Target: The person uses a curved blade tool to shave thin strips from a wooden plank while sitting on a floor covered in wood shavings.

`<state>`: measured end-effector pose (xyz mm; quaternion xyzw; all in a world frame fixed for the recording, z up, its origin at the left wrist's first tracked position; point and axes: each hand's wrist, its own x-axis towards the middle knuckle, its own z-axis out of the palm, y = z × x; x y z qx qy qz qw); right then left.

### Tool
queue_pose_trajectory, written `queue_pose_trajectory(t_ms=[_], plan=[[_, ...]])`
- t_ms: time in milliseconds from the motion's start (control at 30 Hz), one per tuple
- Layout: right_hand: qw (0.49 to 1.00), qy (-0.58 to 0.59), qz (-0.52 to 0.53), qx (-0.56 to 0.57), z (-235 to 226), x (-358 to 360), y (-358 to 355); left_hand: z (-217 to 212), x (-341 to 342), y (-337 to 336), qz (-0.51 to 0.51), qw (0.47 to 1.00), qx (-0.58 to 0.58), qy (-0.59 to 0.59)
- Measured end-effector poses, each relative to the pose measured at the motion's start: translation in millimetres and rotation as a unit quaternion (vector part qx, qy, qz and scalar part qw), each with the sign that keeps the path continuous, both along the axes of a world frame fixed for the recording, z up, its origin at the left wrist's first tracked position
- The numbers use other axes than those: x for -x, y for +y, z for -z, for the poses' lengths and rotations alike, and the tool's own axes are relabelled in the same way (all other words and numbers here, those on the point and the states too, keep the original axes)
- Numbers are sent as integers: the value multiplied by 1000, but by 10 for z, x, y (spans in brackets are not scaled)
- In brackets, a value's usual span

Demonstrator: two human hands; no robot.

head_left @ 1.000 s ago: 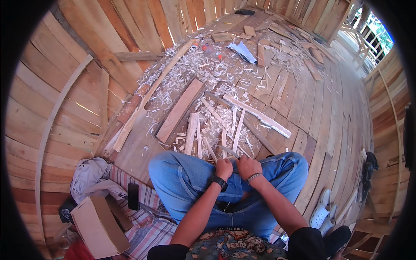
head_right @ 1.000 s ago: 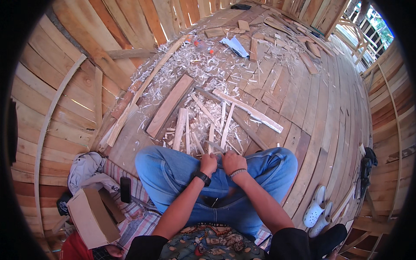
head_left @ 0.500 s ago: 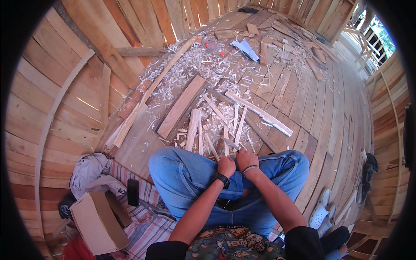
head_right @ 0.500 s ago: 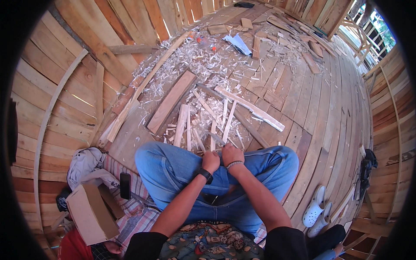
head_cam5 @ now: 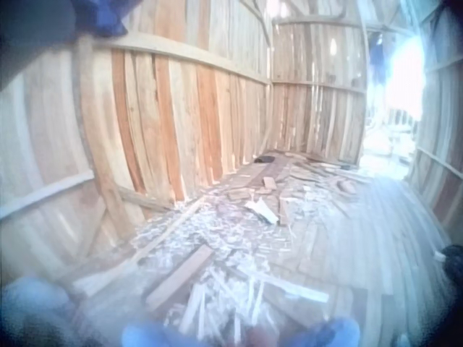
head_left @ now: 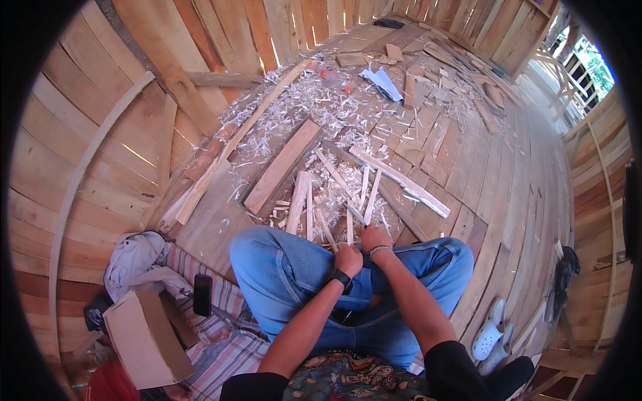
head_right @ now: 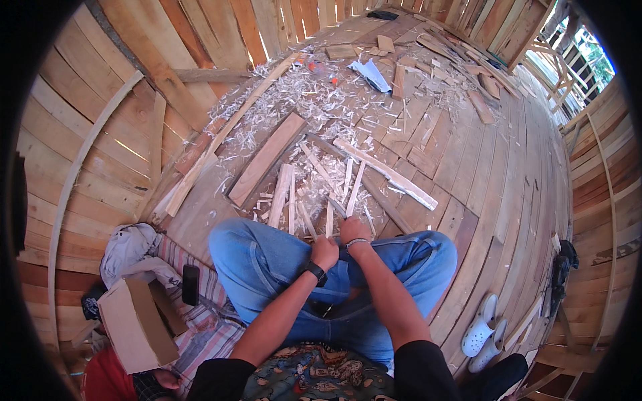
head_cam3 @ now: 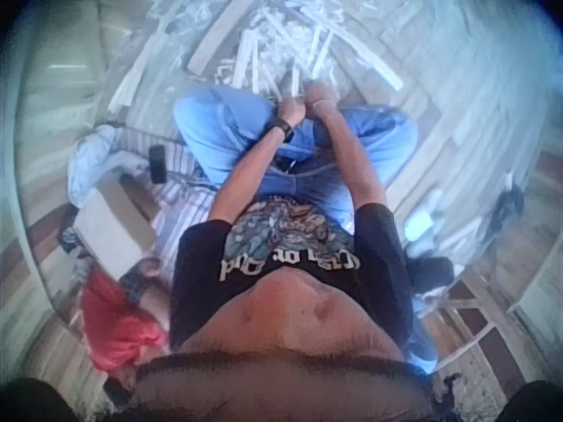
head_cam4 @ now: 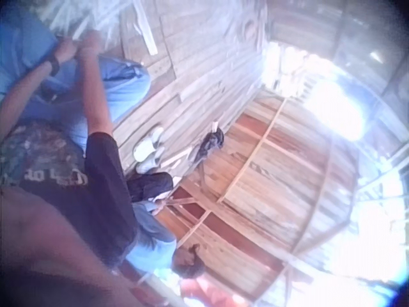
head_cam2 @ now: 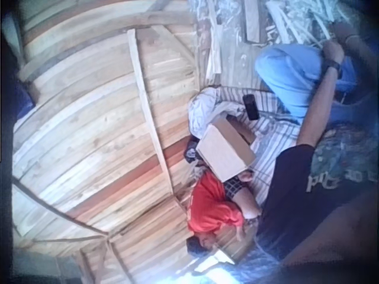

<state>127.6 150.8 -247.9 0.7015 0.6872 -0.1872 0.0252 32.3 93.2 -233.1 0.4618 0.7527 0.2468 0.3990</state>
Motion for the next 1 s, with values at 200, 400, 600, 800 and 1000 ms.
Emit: queue_pose_trajectory(t_ms=[200,400,600,800,1000], plan=[[998,-13,-53,24,-484,-33,-303,165,40,21,-14,1000,13,-14],[998,-13,-56,6,-571,-70,-427,192,27,27,-20,999,4,-31],[998,-34,-44,18,-565,7,-386,167,11,12,-22,999,-25,-6],[999,-33,-32,1,-487,53,-387,161,20,15,-5,999,-38,-6],[999,-33,-20,-4,-342,72,-351,163,3,35,-15,999,-31,-10]])
